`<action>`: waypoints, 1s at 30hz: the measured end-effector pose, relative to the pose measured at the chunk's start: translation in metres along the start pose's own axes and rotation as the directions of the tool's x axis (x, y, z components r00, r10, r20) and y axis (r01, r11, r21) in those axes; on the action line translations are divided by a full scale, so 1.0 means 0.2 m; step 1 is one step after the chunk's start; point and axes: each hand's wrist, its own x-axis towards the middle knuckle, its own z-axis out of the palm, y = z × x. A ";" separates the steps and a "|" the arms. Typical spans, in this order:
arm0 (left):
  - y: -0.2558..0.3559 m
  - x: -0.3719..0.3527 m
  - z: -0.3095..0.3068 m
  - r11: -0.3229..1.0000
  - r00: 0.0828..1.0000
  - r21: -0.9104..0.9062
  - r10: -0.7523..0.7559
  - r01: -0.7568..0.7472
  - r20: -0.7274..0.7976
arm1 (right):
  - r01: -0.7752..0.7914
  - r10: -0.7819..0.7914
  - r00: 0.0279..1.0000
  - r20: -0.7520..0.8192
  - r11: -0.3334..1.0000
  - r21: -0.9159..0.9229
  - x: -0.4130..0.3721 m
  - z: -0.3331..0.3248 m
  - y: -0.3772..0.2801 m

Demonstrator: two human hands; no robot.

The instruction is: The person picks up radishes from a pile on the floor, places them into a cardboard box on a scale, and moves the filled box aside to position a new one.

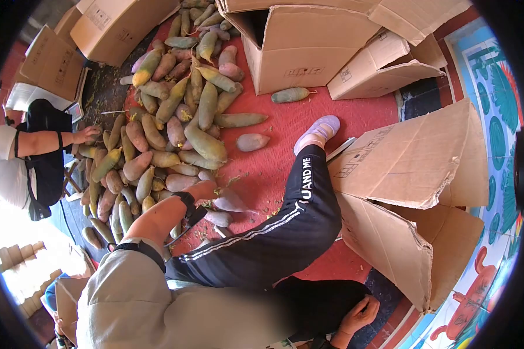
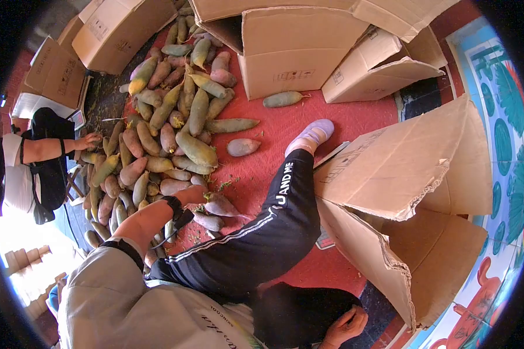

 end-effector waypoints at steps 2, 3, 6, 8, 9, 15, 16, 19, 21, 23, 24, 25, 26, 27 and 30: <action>-0.05 0.05 0.06 0.998 0.999 0.050 0.028 -0.025 -0.044 | -0.003 0.003 1.000 0.002 1.000 -0.002 -0.01 0.00 0.00; -0.05 0.04 0.07 0.994 0.995 0.097 0.055 -0.047 -0.088 | 0.000 0.000 1.000 0.003 1.000 -0.010 -0.01 0.00 0.01; -0.02 0.02 0.08 0.988 0.997 0.151 0.004 0.008 -0.080 | -0.013 0.013 1.000 0.009 1.000 -0.019 -0.01 0.00 0.01; -0.05 0.05 0.13 0.988 0.996 0.146 -0.026 0.039 -0.086 | -0.030 0.030 1.000 0.011 0.999 -0.019 -0.01 0.00 0.01; -0.05 0.04 0.12 0.987 0.994 0.143 -0.056 0.068 -0.091 | -0.027 0.027 1.000 0.008 1.000 -0.012 -0.01 0.00 0.01; 0.03 -0.02 0.07 0.973 0.985 0.171 -0.142 0.157 -0.094 | -0.019 0.019 1.000 0.003 1.000 -0.019 -0.01 0.00 0.01; 0.05 -0.03 0.07 0.973 0.985 0.172 -0.142 0.157 -0.094 | -0.014 0.014 1.000 0.002 1.000 -0.015 -0.01 0.00 0.01; 0.11 -0.08 0.03 0.954 0.980 0.235 -0.167 0.188 -0.108 | -0.015 0.015 1.000 0.000 1.000 -0.011 -0.02 0.00 0.02; 0.15 -0.09 0.01 0.901 0.996 0.426 -0.085 0.082 -0.011 | -0.012 0.012 1.000 -0.004 1.000 -0.011 -0.02 0.00 0.02; 0.15 -0.09 0.02 0.914 0.994 0.390 -0.104 0.110 -0.037 | -0.011 0.011 1.000 -0.006 1.000 -0.013 -0.02 0.00 0.03; 0.15 -0.09 0.02 0.926 0.990 0.352 -0.124 0.139 -0.064 | -0.013 0.013 1.000 -0.006 1.000 -0.003 -0.02 0.00 0.02; 0.07 0.00 0.07 0.925 0.990 0.354 -0.123 0.138 -0.065 | -0.017 0.017 1.000 -0.006 1.000 0.007 -0.01 0.00 0.02; -0.05 0.13 0.16 0.950 0.983 0.262 -0.142 0.169 -0.118 | -0.020 0.020 1.000 -0.006 1.000 0.008 -0.01 0.00 0.00; -0.06 0.15 0.14 0.967 0.972 0.165 -0.167 0.195 -0.168 | -0.017 0.017 1.000 -0.009 1.000 0.024 0.00 0.00 -0.01; -0.10 0.12 0.02 0.985 0.979 0.148 -0.057 0.087 -0.197 | -0.019 0.019 1.000 -0.011 0.999 0.040 0.00 0.00 -0.01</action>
